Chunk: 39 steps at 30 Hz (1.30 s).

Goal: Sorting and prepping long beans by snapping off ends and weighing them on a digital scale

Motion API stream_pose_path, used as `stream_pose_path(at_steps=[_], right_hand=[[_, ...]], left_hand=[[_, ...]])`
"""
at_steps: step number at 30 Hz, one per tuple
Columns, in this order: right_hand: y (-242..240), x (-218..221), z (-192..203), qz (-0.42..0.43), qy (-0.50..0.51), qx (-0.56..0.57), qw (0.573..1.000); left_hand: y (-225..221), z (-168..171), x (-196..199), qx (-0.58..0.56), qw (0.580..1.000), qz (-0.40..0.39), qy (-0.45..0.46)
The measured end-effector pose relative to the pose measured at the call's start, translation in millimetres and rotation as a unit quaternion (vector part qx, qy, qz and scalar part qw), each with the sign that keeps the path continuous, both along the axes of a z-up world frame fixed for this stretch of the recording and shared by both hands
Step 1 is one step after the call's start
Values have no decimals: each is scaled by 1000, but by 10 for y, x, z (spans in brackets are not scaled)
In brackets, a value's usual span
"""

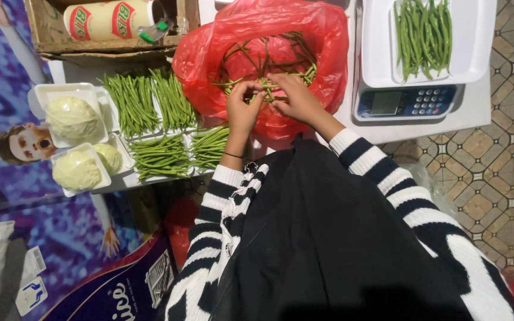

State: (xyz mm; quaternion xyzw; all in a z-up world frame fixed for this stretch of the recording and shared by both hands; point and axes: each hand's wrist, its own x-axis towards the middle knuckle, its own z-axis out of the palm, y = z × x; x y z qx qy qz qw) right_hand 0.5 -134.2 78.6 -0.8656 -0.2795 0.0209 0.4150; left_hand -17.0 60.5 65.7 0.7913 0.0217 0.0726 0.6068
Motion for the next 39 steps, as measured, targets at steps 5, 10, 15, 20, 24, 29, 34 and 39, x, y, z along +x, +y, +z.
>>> stream_pose_path(at_steps=[5,10,15,20,24,29,34,39], right_hand=[[236,35,-73,19,51,3,999],[355,80,-218,9,104,22,994],[227,269,-458,32,93,-46,994],[211,387,45,87,144,-36,985],[14,750,-391,155,195,63,966],[-14,912,-598,40,138,-165,976],[-138,907,-1022,-5,51,-454,890],[-231,789,-961,14,-1,-446,895]], left_hand=[[27,-245,59,-71,997,20,37],[-75,-515,104,-237,966,58,83],[-220,-580,79,-171,978,61,106],[-255,-657,62,-153,970,129,134],[-213,-709,108,-202,962,138,121],[-184,-1138,89,-250,950,166,88],[-240,-1355,136,-298,933,171,102],[-246,-806,91,-276,946,135,102]])
